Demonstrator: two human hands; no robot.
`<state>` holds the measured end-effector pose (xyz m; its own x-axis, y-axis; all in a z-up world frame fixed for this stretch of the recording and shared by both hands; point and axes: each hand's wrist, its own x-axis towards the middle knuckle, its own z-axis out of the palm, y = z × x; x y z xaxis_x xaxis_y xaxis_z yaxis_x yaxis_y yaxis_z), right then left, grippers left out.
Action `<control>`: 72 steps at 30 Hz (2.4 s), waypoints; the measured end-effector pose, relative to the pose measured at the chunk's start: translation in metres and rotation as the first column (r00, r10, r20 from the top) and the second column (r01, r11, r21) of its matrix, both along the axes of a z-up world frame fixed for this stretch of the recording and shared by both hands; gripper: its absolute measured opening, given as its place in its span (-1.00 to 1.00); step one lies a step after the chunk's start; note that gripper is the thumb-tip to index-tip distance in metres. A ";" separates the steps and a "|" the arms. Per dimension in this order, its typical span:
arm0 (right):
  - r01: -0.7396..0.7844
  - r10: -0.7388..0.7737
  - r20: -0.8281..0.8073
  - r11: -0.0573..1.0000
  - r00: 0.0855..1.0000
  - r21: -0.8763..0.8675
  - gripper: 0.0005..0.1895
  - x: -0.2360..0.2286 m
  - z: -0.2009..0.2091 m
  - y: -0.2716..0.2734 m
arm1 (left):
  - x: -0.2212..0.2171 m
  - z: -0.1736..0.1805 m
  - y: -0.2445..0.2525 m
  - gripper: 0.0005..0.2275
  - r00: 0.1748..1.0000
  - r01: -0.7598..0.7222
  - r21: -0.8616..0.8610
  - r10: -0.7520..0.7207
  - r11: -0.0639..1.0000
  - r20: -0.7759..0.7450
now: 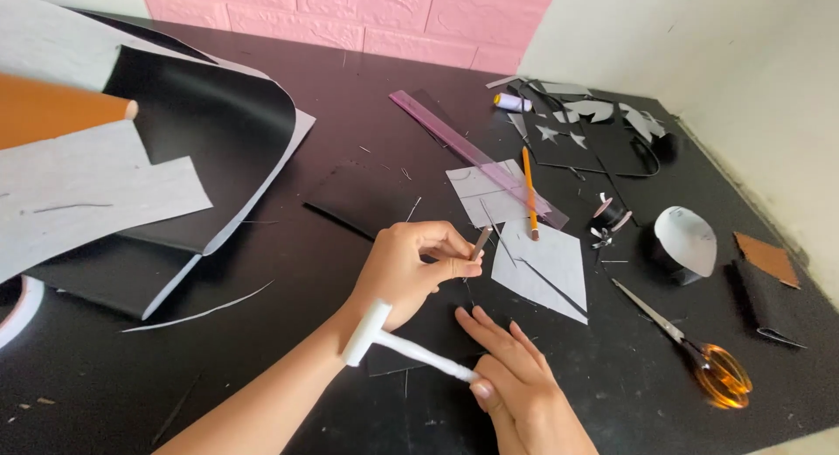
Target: Punching holes in leather with a mallet and prong punch, then folding the leather piece.
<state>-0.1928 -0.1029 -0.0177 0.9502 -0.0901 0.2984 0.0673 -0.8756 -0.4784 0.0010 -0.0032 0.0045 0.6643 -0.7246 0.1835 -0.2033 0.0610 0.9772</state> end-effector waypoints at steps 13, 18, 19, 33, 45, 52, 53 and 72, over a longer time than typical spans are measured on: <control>0.069 -0.034 0.231 0.987 0.972 -0.147 -0.44 0.008 -0.034 -0.014 | 0.002 0.018 -0.009 -0.88 0.938 -0.133 0.198 0.188 0.971 -0.293; 0.157 -0.127 0.155 0.967 0.980 -0.201 -0.29 0.012 -0.035 -0.010 | 0.008 0.013 -0.013 -0.82 0.876 -0.237 0.168 0.285 0.957 -0.389; 0.158 -0.129 0.153 0.968 0.980 -0.197 -0.29 0.012 -0.036 -0.011 | 0.009 0.013 -0.013 -0.82 0.876 -0.235 0.172 0.285 0.957 -0.389; 0.229 -0.169 0.180 0.891 0.969 -0.393 -0.32 0.009 -0.086 -0.031 | 0.010 0.011 -0.018 -0.88 0.872 -0.198 0.253 0.288 0.947 -0.395; 0.266 -0.262 0.084 0.804 0.961 -0.532 -0.49 0.005 -0.114 -0.035 | 0.010 0.012 -0.023 -0.94 0.849 -0.206 0.324 0.334 0.923 -0.410; 0.204 -0.195 0.082 0.769 0.977 -0.606 -0.52 0.001 -0.121 -0.042 | 0.010 0.010 -0.024 -0.94 0.861 -0.224 0.347 0.352 0.911 -0.368; 0.206 -0.196 0.085 0.762 0.977 -0.614 -0.51 0.001 -0.122 -0.042 | 0.010 0.009 -0.024 -0.94 0.865 -0.225 0.338 0.348 0.914 -0.363; 0.399 -0.288 0.304 0.814 0.908 -0.422 -0.58 0.017 -0.090 -0.019 | 0.011 0.010 -0.022 -0.93 0.876 -0.206 0.344 0.329 0.916 -0.352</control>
